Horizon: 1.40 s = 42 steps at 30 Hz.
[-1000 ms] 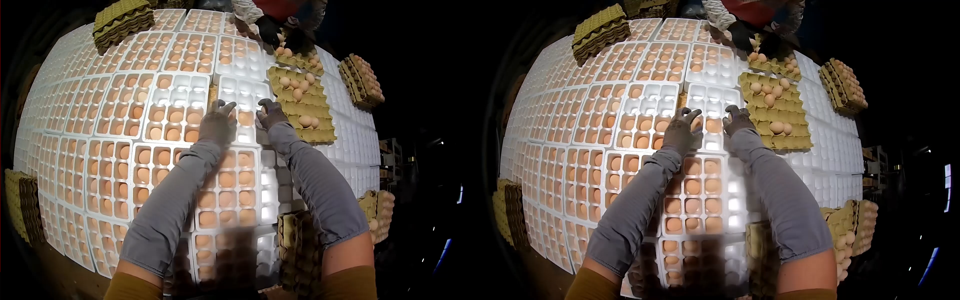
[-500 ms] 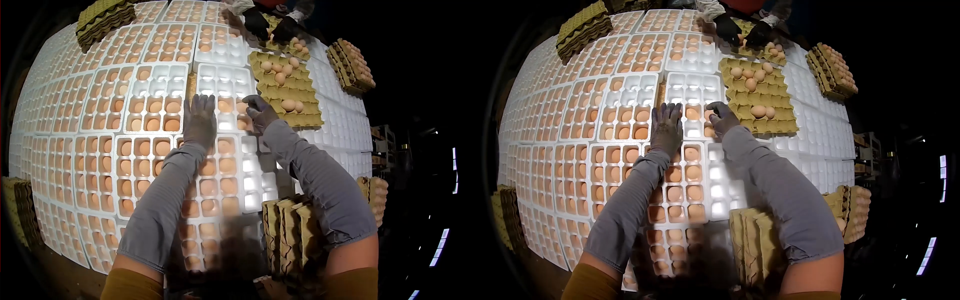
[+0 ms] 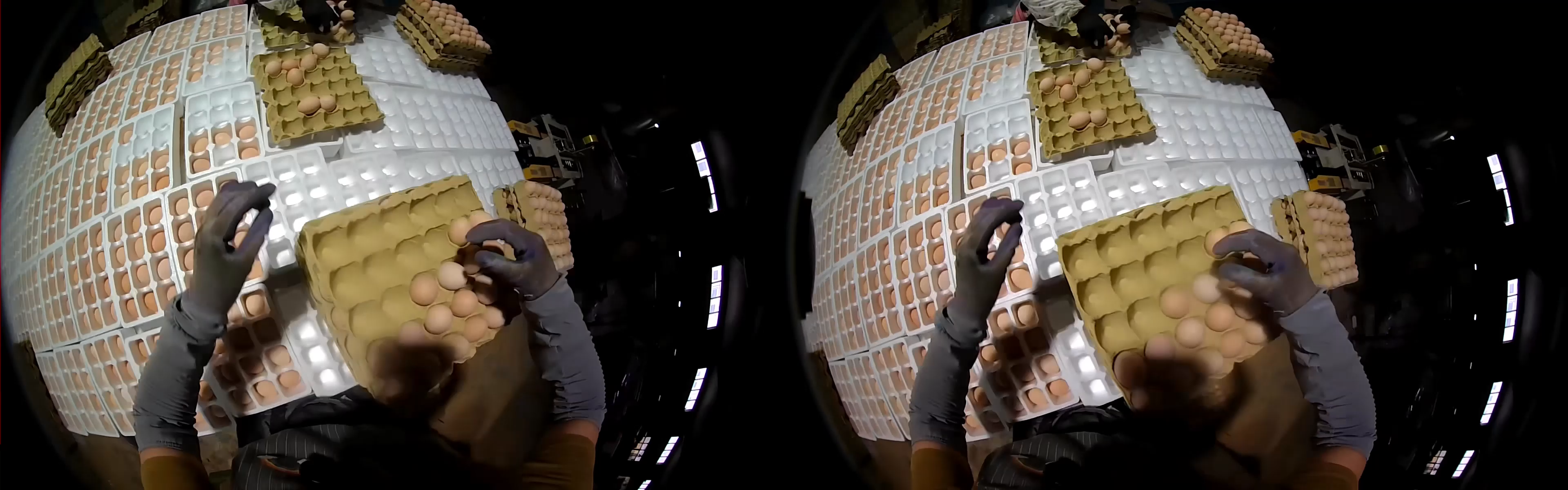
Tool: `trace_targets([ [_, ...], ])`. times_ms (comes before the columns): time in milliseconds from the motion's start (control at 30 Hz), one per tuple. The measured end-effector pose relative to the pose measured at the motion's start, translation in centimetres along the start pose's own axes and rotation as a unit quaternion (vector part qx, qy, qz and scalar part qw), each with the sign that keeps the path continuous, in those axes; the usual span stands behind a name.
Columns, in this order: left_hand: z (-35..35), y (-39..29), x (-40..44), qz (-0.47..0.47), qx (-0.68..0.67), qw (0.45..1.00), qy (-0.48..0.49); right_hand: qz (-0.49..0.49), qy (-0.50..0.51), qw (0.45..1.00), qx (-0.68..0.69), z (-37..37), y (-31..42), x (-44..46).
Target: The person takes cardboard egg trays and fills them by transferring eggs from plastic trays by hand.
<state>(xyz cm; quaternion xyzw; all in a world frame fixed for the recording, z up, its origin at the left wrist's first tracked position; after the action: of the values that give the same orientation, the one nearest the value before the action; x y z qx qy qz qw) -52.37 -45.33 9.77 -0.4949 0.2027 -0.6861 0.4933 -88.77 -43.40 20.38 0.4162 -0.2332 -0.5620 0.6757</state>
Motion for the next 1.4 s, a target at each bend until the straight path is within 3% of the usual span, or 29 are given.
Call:
trace_targets([
  [33, -0.7, -3.3, -1.2, -0.033, 0.029, 0.998, 0.034, 0.061, 0.048, 0.991, -0.106, 0.1, -0.9, -0.6],
  [100, -2.2, -8.8, -3.2, -0.059, 0.081, 0.992, 0.078, 0.214, 0.142, 0.950, -0.177, -1.7, -1.3, -0.1],
  [167, -4.2, -13.7, -5.9, -0.027, 0.110, 0.982, 0.154, 0.376, 0.122, 0.887, -0.240, -5.1, -1.5, 0.2],
  [233, -5.3, -15.9, -7.6, -0.006, 0.155, 0.963, 0.222, 0.409, 0.125, 0.876, -0.225, -5.8, -2.6, 0.6],
  [300, -6.3, -17.2, -9.4, 0.004, 0.227, 0.938, 0.262, 0.396, 0.156, 0.882, -0.205, -5.5, -2.9, 1.3],
  [367, -6.4, -18.3, -9.9, 0.003, 0.255, 0.929, 0.268, 0.335, 0.183, 0.919, -0.096, -4.3, -2.7, 1.7],
  [400, -6.5, -18.5, -10.1, 0.007, 0.262, 0.930, 0.256, 0.187, 0.217, 0.955, 0.077, -3.4, -1.9, 1.6],
  [433, -6.7, -18.4, -10.3, 0.012, 0.268, 0.933, 0.242, 0.026, 0.241, 0.940, 0.240, -2.7, -1.3, 1.3],
  [500, -6.8, -18.3, -10.4, 0.017, 0.282, 0.930, 0.237, -0.044, 0.247, 0.922, 0.294, -1.3, -1.2, 1.5],
  [567, -7.0, -17.9, -10.4, 0.019, 0.293, 0.926, 0.237, 0.090, 0.318, 0.937, 0.108, -1.9, -0.1, 1.7],
  [600, -7.0, -17.5, -10.4, 0.038, 0.282, 0.934, 0.215, 0.247, 0.324, 0.902, -0.142, -2.6, 0.3, 0.8],
  [633, -6.8, -17.5, -10.1, 0.057, 0.270, 0.942, 0.192, 0.272, 0.311, 0.853, -0.318, -3.7, 0.5, -0.4],
  [700, -6.3, -18.1, -9.9, 0.065, 0.268, 0.941, 0.196, 0.304, 0.314, 0.799, -0.413, -5.8, -0.9, -1.1],
  [833, -6.2, -17.9, -9.8, 0.019, 0.261, 0.939, 0.223, 0.279, 0.359, 0.784, -0.423, -4.9, 0.5, -0.9],
  [867, -6.2, -17.7, -9.8, 0.035, 0.232, 0.946, 0.224, 0.115, 0.421, 0.874, -0.214, -3.7, 0.3, -0.1],
  [900, -6.2, -17.6, -9.8, 0.052, 0.205, 0.952, 0.222, 0.026, 0.463, 0.886, -0.008, -3.3, 0.4, 0.6],
  [933, -6.1, -17.3, -9.9, 0.059, 0.175, 0.962, 0.201, -0.077, 0.485, 0.850, 0.193, -3.0, 1.3, 1.2],
  [967, -6.2, -17.0, -10.1, 0.062, 0.177, 0.962, 0.200, -0.186, 0.442, 0.827, 0.293, -2.2, 2.2, 0.6],
  [1033, -6.4, -17.3, -10.2, -0.035, 0.249, 0.949, 0.190, 0.032, 0.456, 0.865, 0.207, -3.9, 1.8, 1.4],
  [1100, -6.2, -17.8, -10.6, -0.039, 0.271, 0.935, 0.224, 0.277, 0.405, 0.872, 0.002, -6.3, 1.6, 1.5],
  [1167, -5.0, -17.6, -10.8, 0.137, 0.104, 0.969, 0.176, 0.383, 0.303, 0.817, -0.308, -8.1, 1.7, -0.3],
  [1233, -2.5, -16.8, -11.3, 0.340, -0.154, 0.927, 0.040, 0.347, 0.351, 0.768, -0.408, -9.7, 1.6, -1.1],
  [1300, -1.8, -17.2, -11.5, 0.434, -0.425, 0.789, -0.090, 0.346, 0.332, 0.772, -0.418, -10.2, 0.8, -1.5],
  [1333, -1.7, -16.9, -12.2, 0.426, -0.454, 0.780, -0.060, 0.365, 0.317, 0.772, -0.412, -10.0, 0.9, -1.7],
  [1367, -1.9, -16.1, -13.1, 0.407, -0.452, 0.793, 0.041, 0.386, 0.300, 0.771, -0.407, -9.8, 1.0, -1.7],
  [1400, -2.4, -17.0, -12.8, 0.338, -0.264, 0.890, 0.155, 0.387, 0.300, 0.770, -0.409, -9.7, 0.9, -2.0],
])
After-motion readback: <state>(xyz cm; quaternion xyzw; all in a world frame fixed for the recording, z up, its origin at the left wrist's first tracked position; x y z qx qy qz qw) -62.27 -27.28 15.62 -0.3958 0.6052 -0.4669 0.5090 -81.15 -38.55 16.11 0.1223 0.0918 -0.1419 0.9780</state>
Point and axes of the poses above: each hand's wrist, its own x-axis towards the middle knuckle, its own z-axis out of the back of the hand, y = z × x, the point moved 4 cm from there along x, towards the middle knuckle, and after that the axes turned 6 degrees about x, right-handed, at the moved point
